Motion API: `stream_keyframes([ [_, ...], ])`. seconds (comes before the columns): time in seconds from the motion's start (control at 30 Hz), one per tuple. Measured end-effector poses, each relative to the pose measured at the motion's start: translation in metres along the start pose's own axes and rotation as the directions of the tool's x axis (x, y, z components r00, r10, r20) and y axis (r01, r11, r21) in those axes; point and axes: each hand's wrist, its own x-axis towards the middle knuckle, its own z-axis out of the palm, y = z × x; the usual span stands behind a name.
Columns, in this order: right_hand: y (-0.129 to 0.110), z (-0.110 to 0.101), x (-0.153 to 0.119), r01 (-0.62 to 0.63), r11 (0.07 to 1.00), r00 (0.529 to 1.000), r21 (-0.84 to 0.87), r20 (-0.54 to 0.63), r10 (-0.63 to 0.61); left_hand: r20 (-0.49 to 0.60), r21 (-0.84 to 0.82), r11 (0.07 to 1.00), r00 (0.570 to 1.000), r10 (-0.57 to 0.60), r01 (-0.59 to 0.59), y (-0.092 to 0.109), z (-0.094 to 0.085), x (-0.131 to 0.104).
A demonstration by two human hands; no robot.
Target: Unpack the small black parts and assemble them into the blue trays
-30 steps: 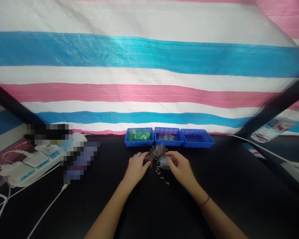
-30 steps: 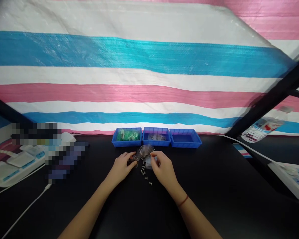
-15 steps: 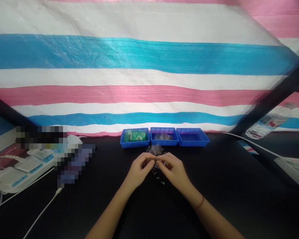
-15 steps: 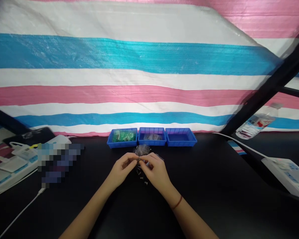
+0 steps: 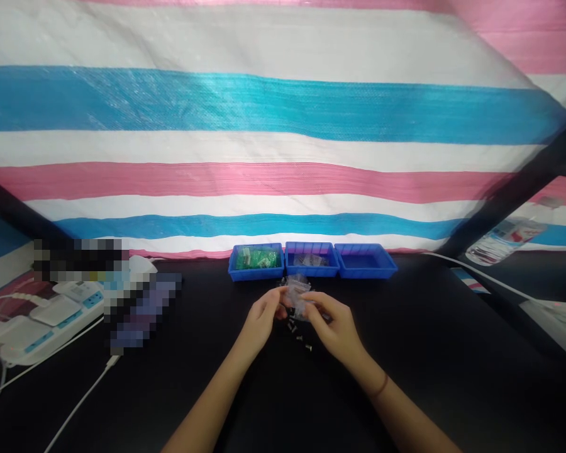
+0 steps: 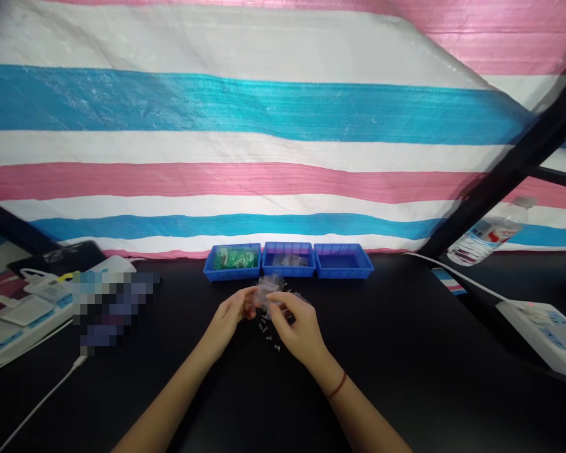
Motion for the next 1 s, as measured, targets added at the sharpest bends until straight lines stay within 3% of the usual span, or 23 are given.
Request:
stream_keyframes([
  [0.2, 0.004, 0.003, 0.001, -0.004, 0.999, 0.998, 0.032, -0.055, 0.005, 0.007, 0.024, 0.997, 0.998, 0.068, -0.068, 0.006, 0.002, -0.003],
  [0.73, 0.007, 0.005, 0.003, -0.082, 0.996, 0.993, 0.041, -0.082, 0.085, 0.080, 0.124, 0.991, 0.996, 0.043, -0.053, 0.004, 0.007, -0.006],
  [0.83, 0.005, 0.002, 0.004, -0.036, 0.999, 0.993, -0.016, -0.116, 0.034, 0.074, 0.084, 0.996, 0.997, 0.017, -0.023, -0.002, 0.008, -0.004],
  [1.0, 0.001, -0.001, 0.004, 0.165, 0.985, 0.977, -0.060, -0.126, -0.171, 0.099, -0.196, 0.975, 0.991, -0.090, 0.108, -0.003, 0.011, -0.003],
])
